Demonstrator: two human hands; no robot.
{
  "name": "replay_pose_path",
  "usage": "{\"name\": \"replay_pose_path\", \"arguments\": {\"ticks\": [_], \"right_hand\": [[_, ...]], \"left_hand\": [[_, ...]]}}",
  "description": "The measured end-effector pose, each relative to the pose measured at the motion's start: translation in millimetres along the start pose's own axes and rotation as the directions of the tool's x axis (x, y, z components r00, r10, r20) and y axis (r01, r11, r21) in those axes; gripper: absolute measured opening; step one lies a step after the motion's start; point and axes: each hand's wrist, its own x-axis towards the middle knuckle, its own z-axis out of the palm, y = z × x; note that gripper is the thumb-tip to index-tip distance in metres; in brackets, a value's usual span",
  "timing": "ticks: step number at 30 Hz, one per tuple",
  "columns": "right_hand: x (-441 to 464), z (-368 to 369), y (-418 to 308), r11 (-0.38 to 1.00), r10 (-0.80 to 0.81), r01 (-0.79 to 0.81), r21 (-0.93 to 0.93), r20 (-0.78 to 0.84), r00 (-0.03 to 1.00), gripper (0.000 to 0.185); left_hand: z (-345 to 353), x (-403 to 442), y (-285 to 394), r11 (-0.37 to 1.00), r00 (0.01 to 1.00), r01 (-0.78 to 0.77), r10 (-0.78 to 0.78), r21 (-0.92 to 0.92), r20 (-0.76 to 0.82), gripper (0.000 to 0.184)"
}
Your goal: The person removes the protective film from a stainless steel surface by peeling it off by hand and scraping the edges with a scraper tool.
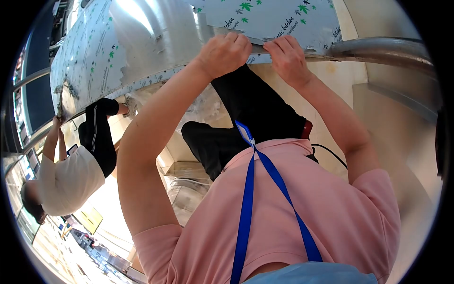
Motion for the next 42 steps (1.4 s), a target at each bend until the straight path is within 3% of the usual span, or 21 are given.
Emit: {"name": "replay_pose_path", "arguments": {"ticks": [22, 31, 33, 40, 42], "right_hand": [[2.7, -1.2, -4.4, 0.999, 0.048, -0.048, 0.021, 0.003, 0.999, 0.017], [7.8, 1.3, -10.0, 0.995, 0.091, -0.092, 0.026, 0.009, 0.996, 0.016], [10.1, 1.0, -9.6, 0.995, 0.099, -0.099, 0.021, 0.007, 0.995, 0.016], [13.4, 1.3, -10.7, 0.994, 0.11, -0.11, 0.008, 0.0, 0.994, 0.015], [13.0, 1.2, -10.3, 0.994, 0.109, -0.109, 0.012, -0.019, 0.994, 0.014]], "left_hand": [[0.8, 4.2, -7.4, 0.996, 0.996, -0.084, 0.082, 0.039, 0.047, 0.013], [-0.9, 8.6, -24.9, 0.983, 0.981, -0.18, 0.182, -0.038, 0.07, 0.017], [0.1, 12.8, -28.5, 0.979, 0.98, -0.199, 0.199, -0.037, -0.005, 0.006], [7.1, 12.5, -32.5, 0.979, 0.977, -0.201, 0.197, -0.038, -0.086, 0.01], [2.7, 11.1, -31.5, 0.983, 0.984, -0.174, 0.175, -0.057, 0.027, 0.01]]}}
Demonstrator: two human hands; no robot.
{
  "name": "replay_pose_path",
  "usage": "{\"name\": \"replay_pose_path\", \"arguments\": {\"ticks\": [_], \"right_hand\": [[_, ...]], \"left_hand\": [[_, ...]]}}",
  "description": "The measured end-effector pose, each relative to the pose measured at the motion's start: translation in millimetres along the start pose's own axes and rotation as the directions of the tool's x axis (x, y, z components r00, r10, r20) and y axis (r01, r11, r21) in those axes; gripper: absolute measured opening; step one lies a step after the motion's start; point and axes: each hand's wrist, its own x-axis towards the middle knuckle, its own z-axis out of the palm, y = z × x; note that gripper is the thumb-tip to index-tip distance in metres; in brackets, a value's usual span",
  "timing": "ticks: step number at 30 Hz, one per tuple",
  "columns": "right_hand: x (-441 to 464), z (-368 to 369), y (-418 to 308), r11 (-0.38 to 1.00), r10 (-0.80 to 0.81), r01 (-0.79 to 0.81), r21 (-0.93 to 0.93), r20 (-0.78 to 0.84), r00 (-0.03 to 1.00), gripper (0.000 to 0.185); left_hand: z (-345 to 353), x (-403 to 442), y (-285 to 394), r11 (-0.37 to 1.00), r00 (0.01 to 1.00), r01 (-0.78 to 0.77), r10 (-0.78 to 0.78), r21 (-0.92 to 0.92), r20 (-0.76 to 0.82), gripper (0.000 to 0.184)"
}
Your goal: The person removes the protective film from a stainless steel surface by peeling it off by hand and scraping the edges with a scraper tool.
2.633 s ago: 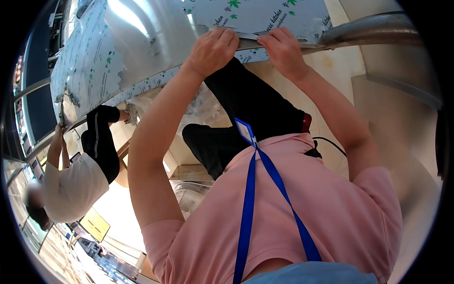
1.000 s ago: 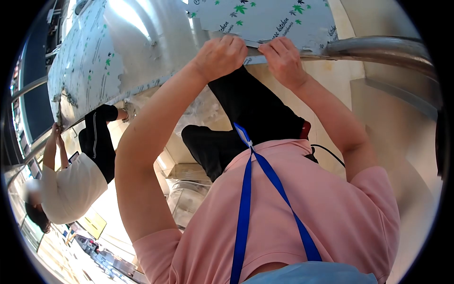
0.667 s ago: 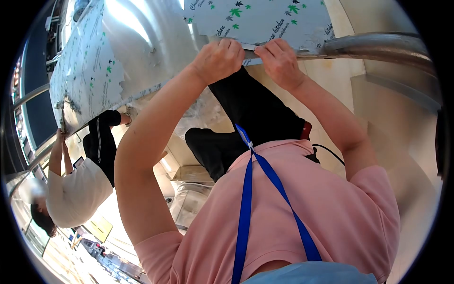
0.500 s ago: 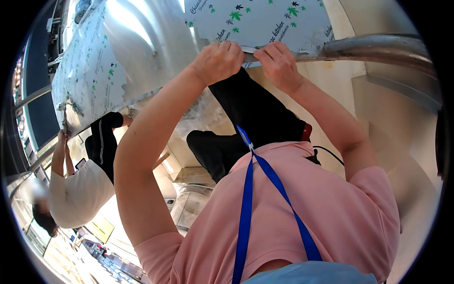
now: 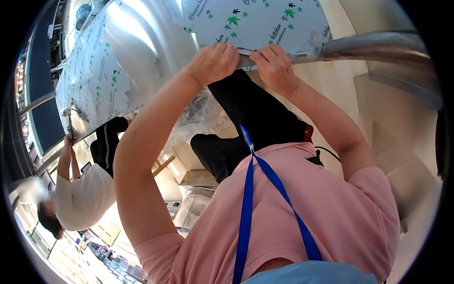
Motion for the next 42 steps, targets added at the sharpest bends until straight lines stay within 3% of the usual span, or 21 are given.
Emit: {"name": "replay_pose_path", "arguments": {"ticks": [1, 4, 10, 13, 25, 42], "right_hand": [[1.2, -0.8, -0.7, 1.0, -0.003, 0.003, 0.005, -0.019, 1.0, 0.015], [-5.1, 1.1, 1.5, 1.0, -0.016, 0.016, -0.009, -0.038, 0.999, 0.015], [-14.5, -15.2, 8.5, 0.998, -0.057, 0.057, 0.0, 0.013, 0.998, 0.014], [-13.1, -16.8, 8.0, 0.999, -0.043, 0.043, 0.012, 0.027, 0.999, 0.013], [-7.6, -13.3, 12.5, 1.0, -0.007, 0.006, 0.011, 0.027, 1.0, 0.007], [-9.9, -19.3, 8.6, 0.998, -0.005, 0.002, 0.059, 0.059, 0.998, 0.006]], "left_hand": [[-3.1, -0.6, 2.2, 1.0, 0.998, 0.014, -0.014, -0.011, 0.057, 0.017], [-4.8, 1.1, 7.3, 0.998, 0.999, 0.05, -0.05, 0.042, -0.021, 0.006], [-9.5, 0.3, 29.5, 0.98, 0.978, 0.176, -0.184, -0.09, -0.094, 0.011], [-10.3, 0.5, 31.4, 0.964, 0.974, 0.225, -0.228, -0.143, 0.001, 0.019], [-3.7, 7.3, 33.0, 0.982, 0.982, 0.189, -0.189, 0.004, 0.016, 0.013], [-10.2, 2.2, 37.8, 0.976, 0.976, 0.214, -0.215, -0.049, -0.036, 0.013]]}}
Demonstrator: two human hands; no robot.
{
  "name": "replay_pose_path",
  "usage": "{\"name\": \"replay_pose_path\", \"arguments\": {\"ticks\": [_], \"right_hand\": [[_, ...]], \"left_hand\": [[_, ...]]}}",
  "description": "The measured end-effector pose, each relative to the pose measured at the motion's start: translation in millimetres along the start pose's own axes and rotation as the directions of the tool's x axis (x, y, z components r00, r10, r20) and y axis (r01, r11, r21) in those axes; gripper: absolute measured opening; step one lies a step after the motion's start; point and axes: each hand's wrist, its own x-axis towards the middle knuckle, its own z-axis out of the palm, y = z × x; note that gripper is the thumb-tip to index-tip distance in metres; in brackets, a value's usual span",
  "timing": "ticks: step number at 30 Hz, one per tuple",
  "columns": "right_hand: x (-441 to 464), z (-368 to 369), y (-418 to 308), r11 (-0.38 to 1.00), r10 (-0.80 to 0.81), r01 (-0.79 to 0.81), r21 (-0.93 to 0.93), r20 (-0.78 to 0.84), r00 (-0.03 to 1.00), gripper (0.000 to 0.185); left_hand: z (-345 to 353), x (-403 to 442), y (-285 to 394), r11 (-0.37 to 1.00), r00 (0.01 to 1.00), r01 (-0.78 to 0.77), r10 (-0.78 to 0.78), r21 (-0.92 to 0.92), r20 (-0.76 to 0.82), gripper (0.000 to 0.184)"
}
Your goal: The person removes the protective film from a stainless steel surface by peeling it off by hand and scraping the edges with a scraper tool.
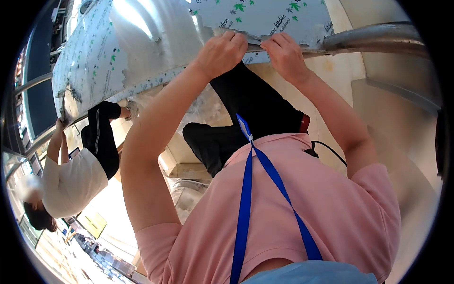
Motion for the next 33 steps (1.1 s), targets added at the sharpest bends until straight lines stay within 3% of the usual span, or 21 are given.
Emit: {"name": "replay_pose_path", "arguments": {"ticks": [10, 13, 15, 16, 19, 22, 25, 27, 29, 31, 33], "right_hand": [[6.8, 11.5, 7.5, 0.995, -0.041, 0.039, -0.095, -0.019, 0.999, 0.011], [2.5, 7.6, 11.9, 0.982, -0.143, 0.14, -0.13, -0.018, 0.99, 0.014], [6.2, 2.4, 15.9, 0.959, -0.246, 0.239, -0.151, -0.028, 0.969, 0.016], [8.1, -4.3, 13.9, 0.946, -0.295, 0.288, -0.152, -0.026, 0.955, 0.017], [19.3, -16.4, 9.5, 0.893, -0.432, 0.421, -0.158, -0.041, 0.901, 0.019], [36.6, -25.5, 9.6, 0.831, -0.548, 0.535, -0.155, -0.061, 0.834, 0.021], [49.1, -35.8, 10.4, 0.779, -0.622, 0.609, -0.147, -0.064, 0.78, 0.021], [51.2, -38.7, 8.9, 0.763, -0.644, 0.634, -0.126, -0.065, 0.762, 0.021], [50.0, -39.7, 7.7, 0.761, -0.648, 0.642, -0.091, -0.067, 0.759, 0.022], [43.2, -35.0, 8.6, 0.831, -0.554, 0.546, -0.102, -0.065, 0.83, 0.023], [29.5, -25.0, 8.4, 0.887, -0.454, 0.447, -0.115, -0.05, 0.889, 0.024]], "left_hand": [[10.2, 2.8, -6.0, 0.993, 0.996, 0.072, -0.076, 0.09, 0.049, 0.015], [4.2, 5.6, -9.3, 0.989, 0.983, 0.136, -0.127, -0.059, 0.132, 0.015], [-5.4, 9.6, -13.3, 0.926, 0.962, 0.273, -0.266, -0.259, 0.066, 0.017], [-10.3, 10.9, -13.1, 0.871, 0.94, 0.331, -0.337, -0.363, 0.049, 0.018], [-12.6, 21.6, -27.4, 0.748, 0.95, 0.252, -0.313, -0.614, 0.008, 0.02], [-22.6, 28.5, -30.7, 0.412, 0.861, 0.508, -0.238, -0.756, 0.449, 0.027], [-22.9, 30.7, -37.3, -0.001, 0.833, 0.547, -0.096, -0.837, 0.544, 0.028], [-36.5, 40.9, -43.9, -0.126, 0.644, 0.753, -0.059, -0.646, 0.762, 0.017], [-28.8, 36.3, -51.8, 0.07, 0.616, 0.778, -0.276, -0.624, 0.738, 0.016], [8.2, 10.0, -76.9, 0.587, 0.773, 0.622, -0.569, -0.518, 0.281, 0.019], [-10.9, -4.1, -94.5, 0.704, 0.739, 0.673, -0.649, -0.227, 0.181, 0.021]]}}
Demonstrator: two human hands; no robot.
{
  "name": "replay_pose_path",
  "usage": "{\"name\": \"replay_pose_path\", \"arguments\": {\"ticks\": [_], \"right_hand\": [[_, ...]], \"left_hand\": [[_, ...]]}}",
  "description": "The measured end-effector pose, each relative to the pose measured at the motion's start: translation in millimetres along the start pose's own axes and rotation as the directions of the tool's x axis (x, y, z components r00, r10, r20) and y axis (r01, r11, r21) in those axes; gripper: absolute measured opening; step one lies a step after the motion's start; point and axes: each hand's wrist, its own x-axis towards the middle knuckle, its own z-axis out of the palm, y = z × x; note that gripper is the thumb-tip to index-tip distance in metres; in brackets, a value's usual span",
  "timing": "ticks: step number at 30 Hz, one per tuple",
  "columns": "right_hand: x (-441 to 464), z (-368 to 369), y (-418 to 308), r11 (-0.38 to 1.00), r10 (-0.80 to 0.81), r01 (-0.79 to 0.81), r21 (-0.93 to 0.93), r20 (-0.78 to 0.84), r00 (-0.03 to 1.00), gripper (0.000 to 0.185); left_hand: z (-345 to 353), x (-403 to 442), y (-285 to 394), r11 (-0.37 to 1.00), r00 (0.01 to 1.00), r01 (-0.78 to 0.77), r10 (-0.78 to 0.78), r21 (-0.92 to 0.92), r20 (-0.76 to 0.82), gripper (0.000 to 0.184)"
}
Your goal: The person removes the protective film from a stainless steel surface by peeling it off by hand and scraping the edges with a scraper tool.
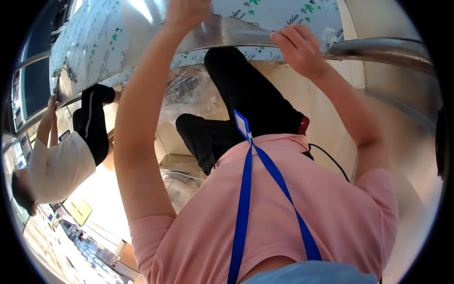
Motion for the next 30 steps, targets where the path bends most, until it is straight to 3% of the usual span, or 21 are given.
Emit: {"name": "replay_pose_path", "arguments": {"ticks": [2, 5, 9, 13, 16, 19, 22, 23, 25, 26, 27, 28, 29, 30], "right_hand": [[-16.1, 12.9, -6.0, 0.995, 0.098, -0.097, -0.02, 0.041, 0.994, 0.023], [-28.5, 22.9, -15.2, 0.994, 0.113, -0.112, -0.017, 0.06, 0.992, 0.022], [-25.5, 22.7, -24.6, 0.995, 0.095, -0.094, -0.017, 0.081, 0.992, 0.021], [-20.3, 23.7, -27.4, 0.992, 0.124, -0.123, -0.023, 0.108, 0.986, 0.019], [-18.5, 21.9, -21.4, 0.983, 0.182, -0.183, 0.006, 0.077, 0.98, 0.017], [-10.5, 23.0, -11.3, 0.962, 0.27, -0.27, 0.039, 0.008, 0.963, 0.014], [-3.7, 25.3, -8.0, 0.863, 0.481, -0.477, 0.168, 0.018, 0.877, 0.008], [-1.7, 26.2, -7.1, 0.8, 0.562, -0.556, 0.224, 0.044, 0.826, 0.006], [8.6, 23.1, -7.0, 0.496, 0.76, -0.79, 0.361, 0.259, 0.596, 0.01], [12.8, 22.9, -7.3, 0.309, 0.804, -0.866, 0.394, 0.379, 0.459, 0.013], [11.3, 29.4, -5.6, 0.209, 0.804, -0.845, 0.493, 0.405, 0.436, 0.016], [7.8, 39.3, -2.1, 0.107, 0.8, -0.807, 0.581, 0.432, 0.417, 0.018], [4.5, 46.0, 0.0, -0.002, 0.792, -0.756, 0.655, 0.462, 0.398, 0.02], [9.1, 47.5, -0.5, -0.07, 0.781, -0.739, 0.67, 0.497, 0.377, 0.021]], "left_hand": [[-27.9, -11.3, 6.3, 0.989, 0.998, -0.041, 0.047, 0.142, -0.035, 0.019], [-18.8, -18.9, -31.2, 0.985, 0.974, -0.072, 0.103, 0.154, -0.201, 0.017], [-32.7, -23.8, -30.5, 0.972, 0.968, 0.181, -0.15, 0.149, -0.2, 0.012], [-17.7, -30.1, -74.9, 0.945, 0.974, 0.138, -0.074, 0.295, -0.216, 0.026], [-14.2, -29.4, -71.0, 0.922, 0.954, 0.27, -0.217, 0.278, -0.205, 0.025], [-13.1, -35.9, -59.4, 0.874, 0.976, 0.174, -0.092, 0.454, -0.196, 0.027], [-8.1, -34.2, -55.3, 0.944, 0.96, 0.153, -0.071, 0.293, -0.27, 0.027], [-5.1, -33.6, -51.5, 0.985, 0.948, 0.114, -0.069, 0.13, -0.309, 0.023], [-8.3, -29.2, -1.6, 0.981, 0.92, 0.009, -0.085, -0.196, -0.382, 0.017], [0.7, -29.1, 8.8, 0.951, 0.908, 0.118, -0.221, -0.287, -0.356, 0.018], [-0.3, -26.9, 22.6, 0.815, 0.881, 0.391, -0.466, -0.427, -0.083, 0.019], [13.5, -23.8, 22.6, 0.575, 0.843, 0.406, -0.535, -0.71, 0.05, 0.018], [25.4, -21.8, 21.4, 0.248, 0.812, 0.388, -0.547, -0.888, 0.202, 0.017], [26.4, -21.5, 24.6, 0.088, 0.828, 0.365, -0.485, -0.927, 0.28, 0.016]]}}
